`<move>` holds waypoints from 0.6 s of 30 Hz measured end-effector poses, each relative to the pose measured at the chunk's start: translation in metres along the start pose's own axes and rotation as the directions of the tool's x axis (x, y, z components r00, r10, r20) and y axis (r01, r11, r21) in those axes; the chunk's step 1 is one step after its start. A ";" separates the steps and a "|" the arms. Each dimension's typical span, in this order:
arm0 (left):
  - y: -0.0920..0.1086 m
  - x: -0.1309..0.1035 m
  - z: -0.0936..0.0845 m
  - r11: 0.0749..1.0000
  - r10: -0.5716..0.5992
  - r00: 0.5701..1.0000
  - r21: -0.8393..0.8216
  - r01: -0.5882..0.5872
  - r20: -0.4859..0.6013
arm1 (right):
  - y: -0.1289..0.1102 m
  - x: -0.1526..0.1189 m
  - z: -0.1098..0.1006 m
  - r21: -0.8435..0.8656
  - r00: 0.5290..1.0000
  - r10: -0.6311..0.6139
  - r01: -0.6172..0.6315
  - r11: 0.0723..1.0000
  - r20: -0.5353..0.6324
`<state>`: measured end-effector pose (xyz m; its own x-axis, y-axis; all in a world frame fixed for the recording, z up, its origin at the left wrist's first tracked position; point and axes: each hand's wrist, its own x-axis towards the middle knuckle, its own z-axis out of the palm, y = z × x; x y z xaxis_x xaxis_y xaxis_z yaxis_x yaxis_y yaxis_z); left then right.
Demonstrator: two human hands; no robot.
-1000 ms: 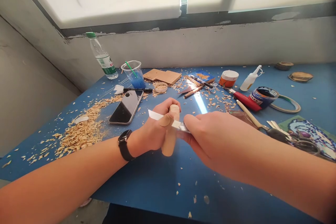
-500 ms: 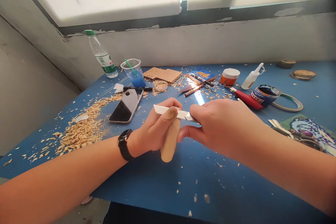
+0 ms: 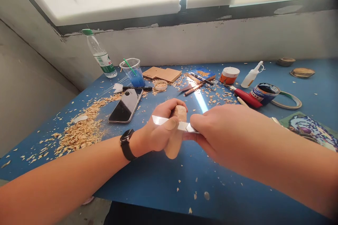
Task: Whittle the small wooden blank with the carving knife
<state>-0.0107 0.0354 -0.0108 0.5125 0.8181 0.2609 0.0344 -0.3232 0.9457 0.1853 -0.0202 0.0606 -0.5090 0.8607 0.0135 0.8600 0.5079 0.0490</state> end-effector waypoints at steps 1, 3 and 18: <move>-0.001 0.000 0.000 1.000 0.000 1.000 0.000 0.000 -0.011 | 0.001 0.001 -0.001 -0.039 0.997 0.019 -0.016 0.999 0.072; -0.003 0.001 0.001 1.000 -0.003 0.999 -0.017 0.002 -0.034 | 0.002 0.004 -0.003 -0.092 0.987 0.043 -0.029 0.995 0.155; -0.006 0.001 0.001 0.999 -0.038 0.998 -0.019 0.037 -0.055 | 0.012 0.007 -0.001 -0.007 0.996 0.077 -0.077 0.997 0.050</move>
<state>-0.0097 0.0373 -0.0161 0.4625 0.8549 0.2351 0.0371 -0.2836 0.9582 0.1921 -0.0079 0.0618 -0.4385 0.8982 -0.0323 0.8965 0.4396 0.0551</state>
